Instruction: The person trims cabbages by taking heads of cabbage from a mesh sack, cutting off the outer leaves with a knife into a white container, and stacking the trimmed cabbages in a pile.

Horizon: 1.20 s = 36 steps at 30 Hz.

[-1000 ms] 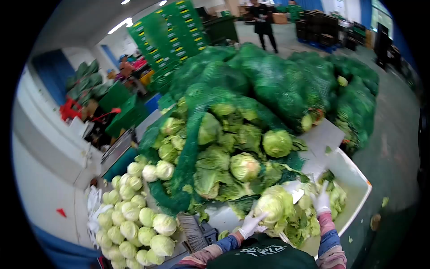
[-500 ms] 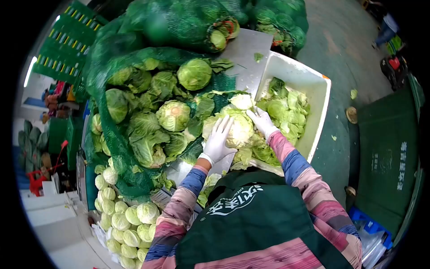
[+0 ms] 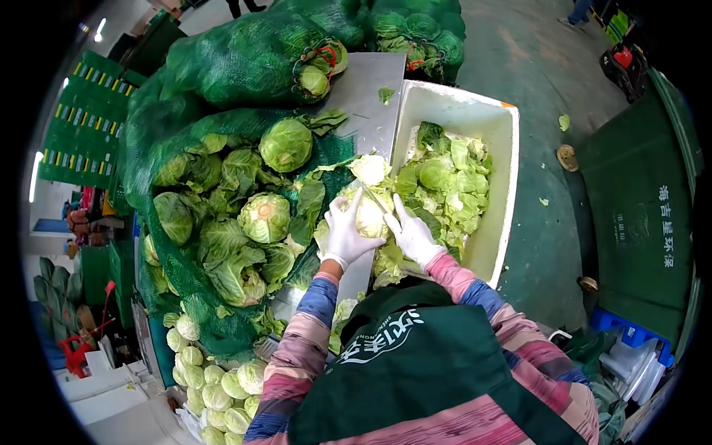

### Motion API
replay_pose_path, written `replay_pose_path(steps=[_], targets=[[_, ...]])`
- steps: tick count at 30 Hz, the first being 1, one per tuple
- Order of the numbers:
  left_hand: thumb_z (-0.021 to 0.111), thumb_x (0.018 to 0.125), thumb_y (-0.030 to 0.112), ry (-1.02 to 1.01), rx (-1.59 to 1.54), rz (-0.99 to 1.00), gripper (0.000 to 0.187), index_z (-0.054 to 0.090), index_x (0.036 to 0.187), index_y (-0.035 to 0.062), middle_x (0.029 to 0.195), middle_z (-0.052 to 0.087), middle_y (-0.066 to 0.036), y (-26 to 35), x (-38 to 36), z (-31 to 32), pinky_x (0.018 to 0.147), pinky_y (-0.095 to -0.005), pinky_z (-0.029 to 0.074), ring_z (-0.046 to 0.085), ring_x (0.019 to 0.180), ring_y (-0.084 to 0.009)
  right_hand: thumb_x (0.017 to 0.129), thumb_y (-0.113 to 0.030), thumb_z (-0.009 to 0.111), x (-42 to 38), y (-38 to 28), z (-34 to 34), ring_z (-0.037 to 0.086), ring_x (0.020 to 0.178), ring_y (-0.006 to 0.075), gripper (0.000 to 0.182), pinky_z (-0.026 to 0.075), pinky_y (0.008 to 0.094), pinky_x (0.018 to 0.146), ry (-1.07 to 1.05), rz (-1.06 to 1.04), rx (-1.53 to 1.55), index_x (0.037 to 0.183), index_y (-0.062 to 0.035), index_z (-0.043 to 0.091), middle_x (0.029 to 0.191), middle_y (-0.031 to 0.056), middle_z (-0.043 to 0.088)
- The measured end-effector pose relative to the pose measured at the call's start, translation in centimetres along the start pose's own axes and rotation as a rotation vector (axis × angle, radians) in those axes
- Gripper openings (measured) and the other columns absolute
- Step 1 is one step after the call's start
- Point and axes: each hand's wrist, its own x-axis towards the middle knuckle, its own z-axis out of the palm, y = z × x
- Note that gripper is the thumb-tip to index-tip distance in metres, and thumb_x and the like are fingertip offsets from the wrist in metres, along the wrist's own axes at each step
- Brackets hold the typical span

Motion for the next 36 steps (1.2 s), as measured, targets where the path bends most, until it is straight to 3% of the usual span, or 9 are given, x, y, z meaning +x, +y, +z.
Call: replay_pose_path(steps=[6,11,19,21,24,27,28,30,36], targets=[[0.090,0.047,0.032,0.001,-0.017,0.005,0.112,0.036,0.142,0.0036,0.126,0.034,-0.022,-0.7,0.1,0.3,0.105,-0.0441,0.033,0.035,0.118,-0.0394,0.098,-0.049,0.038,0.1,-1.0,-1.6,0.063,0.073,0.0431,0.073,0.048,0.0492,0.068,-0.124,-0.016,-0.082,0.150,-0.0043,0.015,0.083,0.0270,0.065],[0.092,0.048,0.027,0.069,-0.081,0.012,0.109,0.037,0.140,0.0046,0.129,0.034,-0.022,-0.7,0.0,0.6,0.103,-0.0448,0.036,0.035,0.118,-0.0399,0.096,-0.048,0.042,1.9,-0.2,-2.3,0.062,0.080,0.0441,0.056,0.048,0.0487,0.075,-0.089,-0.091,0.025,0.146,-0.0237,0.034,0.088,0.0280,0.064],[0.091,0.049,0.024,0.270,-0.033,0.035,0.110,0.035,0.141,0.0060,0.128,0.034,-0.021,0.8,-2.5,2.6,0.104,-0.0438,0.035,0.038,0.119,-0.0373,0.097,-0.048,0.040,5.0,2.6,-2.2,0.062,0.098,0.0388,0.046,0.047,0.0448,0.086,0.088,0.017,0.246,0.131,-0.0204,0.056,0.107,0.0231,0.064],[0.091,0.049,0.024,0.314,-0.126,0.016,0.109,0.035,0.141,0.0078,0.128,0.034,-0.020,0.0,-3.0,3.0,0.105,-0.0436,0.034,0.037,0.120,-0.0367,0.097,-0.047,0.040,6.6,4.1,-3.0,0.061,0.101,0.0376,0.044,0.046,0.0443,0.089,0.028,0.157,-0.001,0.128,-0.0215,0.058,0.111,0.0216,0.064],[0.093,0.049,0.022,0.369,-0.225,-0.052,0.111,0.032,0.141,0.0100,0.128,0.033,-0.017,-1.0,-4.2,2.8,0.106,-0.0416,0.034,0.039,0.119,-0.0341,0.099,-0.041,0.043,8.2,9.5,-0.3,0.063,0.098,0.0352,0.050,0.048,0.0401,0.088,0.141,0.235,0.097,0.141,-0.0157,0.044,0.110,0.0198,0.066],[0.092,0.049,0.029,0.389,-0.232,-0.173,0.113,0.031,0.143,0.0116,0.123,0.035,-0.019,-0.4,-3.4,2.0,0.103,-0.0410,0.039,0.043,0.114,-0.0359,0.100,-0.045,0.040,2.1,1.5,-3.0,0.056,0.054,0.0194,0.070,0.049,0.0362,0.054,0.012,0.231,0.275,0.152,-0.0077,0.013,0.068,0.0141,0.060],[0.092,0.049,0.029,0.389,-0.234,-0.174,0.113,0.031,0.143,0.0116,0.123,0.035,-0.019,-0.1,-2.8,1.5,0.103,-0.0410,0.039,0.043,0.114,-0.0359,0.100,-0.044,0.040,1.2,1.0,-1.4,0.057,0.054,0.0202,0.069,0.048,0.0362,0.054,0.013,0.159,0.301,0.152,-0.0084,0.013,0.063,0.0117,0.059],[0.091,0.052,0.034,0.149,-0.054,-0.210,0.110,0.032,0.143,0.0122,0.122,0.038,-0.023,1.2,-1.6,-0.1,0.098,-0.0400,0.043,0.047,0.111,-0.0360,0.099,-0.047,0.038,-0.2,-0.4,0.5,0.061,0.067,0.0420,0.070,0.048,0.0469,0.066,0.012,0.030,0.204,0.150,-0.0047,0.017,0.073,0.0269,0.063],[0.089,0.053,0.039,-0.020,0.053,-0.196,0.110,0.032,0.143,0.0132,0.120,0.038,-0.026,1.6,0.5,-1.5,0.089,-0.0426,0.049,0.055,0.103,-0.0425,0.097,-0.046,0.039,-0.1,-1.7,1.8,0.063,0.072,0.0423,0.075,0.049,0.0487,0.068,0.044,0.063,0.130,0.148,0.0039,0.016,0.079,0.0278,0.064]])
